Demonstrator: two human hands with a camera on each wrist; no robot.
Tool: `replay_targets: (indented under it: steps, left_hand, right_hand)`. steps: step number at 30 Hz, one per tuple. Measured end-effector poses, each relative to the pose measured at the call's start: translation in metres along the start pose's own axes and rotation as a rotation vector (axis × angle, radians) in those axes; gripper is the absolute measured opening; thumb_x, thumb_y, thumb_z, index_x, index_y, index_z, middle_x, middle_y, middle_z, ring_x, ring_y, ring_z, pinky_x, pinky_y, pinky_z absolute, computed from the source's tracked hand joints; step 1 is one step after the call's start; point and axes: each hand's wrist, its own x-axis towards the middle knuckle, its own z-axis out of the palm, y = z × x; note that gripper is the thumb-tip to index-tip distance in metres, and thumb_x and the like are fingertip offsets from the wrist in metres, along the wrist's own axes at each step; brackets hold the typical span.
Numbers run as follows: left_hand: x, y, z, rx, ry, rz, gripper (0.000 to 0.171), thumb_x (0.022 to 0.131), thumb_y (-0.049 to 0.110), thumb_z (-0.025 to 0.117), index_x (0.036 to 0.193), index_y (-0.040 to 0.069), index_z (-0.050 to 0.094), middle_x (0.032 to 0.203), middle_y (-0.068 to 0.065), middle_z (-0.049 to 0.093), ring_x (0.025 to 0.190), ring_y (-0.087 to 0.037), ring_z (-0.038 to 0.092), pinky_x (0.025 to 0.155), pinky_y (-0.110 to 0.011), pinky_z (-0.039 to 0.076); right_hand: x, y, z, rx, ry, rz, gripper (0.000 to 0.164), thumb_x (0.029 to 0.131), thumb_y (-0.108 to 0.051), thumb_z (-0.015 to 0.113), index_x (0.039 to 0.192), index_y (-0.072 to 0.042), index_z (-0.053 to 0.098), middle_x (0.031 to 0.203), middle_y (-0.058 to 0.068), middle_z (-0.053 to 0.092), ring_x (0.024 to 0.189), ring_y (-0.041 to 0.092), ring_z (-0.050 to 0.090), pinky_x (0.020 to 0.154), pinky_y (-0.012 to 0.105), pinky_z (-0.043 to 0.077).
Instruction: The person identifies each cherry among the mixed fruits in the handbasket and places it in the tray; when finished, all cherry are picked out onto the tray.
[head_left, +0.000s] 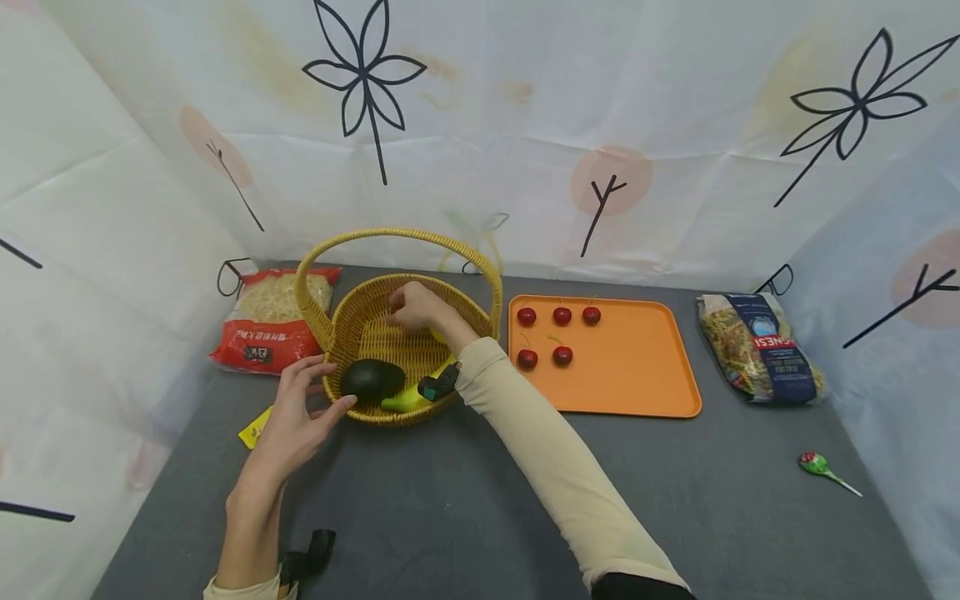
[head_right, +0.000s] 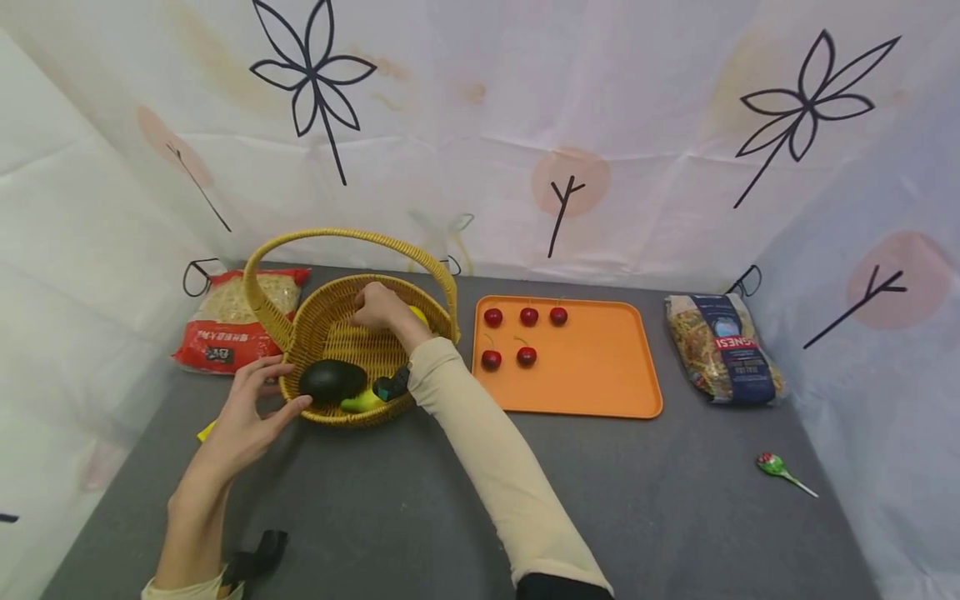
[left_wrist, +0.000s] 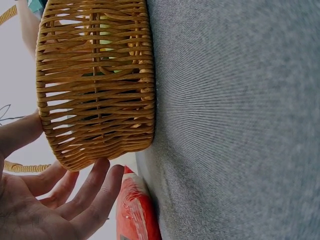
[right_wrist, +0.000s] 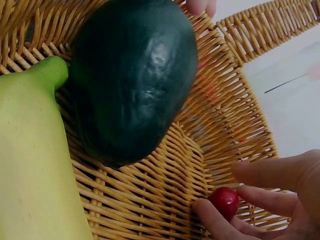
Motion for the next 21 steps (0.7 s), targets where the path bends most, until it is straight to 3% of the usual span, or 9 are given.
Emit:
replay_targets:
  steps: [3,6,10,15,21]
  left_hand:
    - [0.000,0.000,0.000,0.001,0.001,0.001,0.061,0.104,0.020,0.075,0.152,-0.005,0.047,0.169,-0.027,0.025,0.136,-0.048,0.053,0.106,-0.065,0.059]
    - [0.000,0.000,0.000,0.001,0.002,0.002,0.061,0.104,0.020,0.075,0.152,-0.005,0.047,0.168,-0.027,0.025,0.136,-0.048,0.053,0.105,-0.065,0.059]
    - [0.000,-0.001,0.001,-0.001,0.003,0.008,0.061,0.104,0.020,0.075,0.152,-0.005,0.047,0.168,-0.026,0.025,0.136,-0.048,0.053,0.105,-0.065,0.059]
    - [0.000,-0.002,0.001,-0.003,0.002,0.004,0.062,0.104,0.021,0.075,0.152,-0.005,0.047,0.168,-0.026,0.025,0.136,-0.048,0.053,0.106,-0.065,0.059]
    - [0.000,-0.001,0.001,-0.015,-0.007,-0.012,0.063,0.104,0.021,0.075,0.153,-0.005,0.046,0.169,-0.026,0.023,0.137,-0.049,0.051,0.108,-0.067,0.057]
  right_hand:
    - [0.001,0.002,0.002,0.015,0.001,-0.012,0.051,0.107,-0.005,0.062,0.156,0.007,0.051,0.148,0.026,0.061,0.085,0.015,0.050,0.073,0.028,0.043]
    - [-0.001,0.002,0.003,0.033,0.013,-0.024,0.049,0.105,-0.002,0.064,0.153,0.007,0.056,0.145,0.026,0.063,0.102,0.024,0.060,0.078,0.028,0.048]
    - [-0.007,0.000,0.002,0.096,0.065,-0.046,0.042,0.101,-0.001,0.070,0.143,0.002,0.066,0.147,0.020,0.066,0.134,0.033,0.064,0.100,0.036,0.060]
    - [-0.021,-0.005,-0.001,0.126,0.082,-0.120,0.034,0.100,-0.004,0.075,0.133,-0.002,0.070,0.140,0.016,0.069,0.139,0.034,0.062,0.110,0.046,0.060]
    - [-0.050,-0.010,-0.012,0.047,0.037,-0.209,0.035,0.102,-0.015,0.076,0.135,-0.010,0.069,0.143,0.012,0.068,0.138,0.028,0.063,0.106,0.040,0.061]
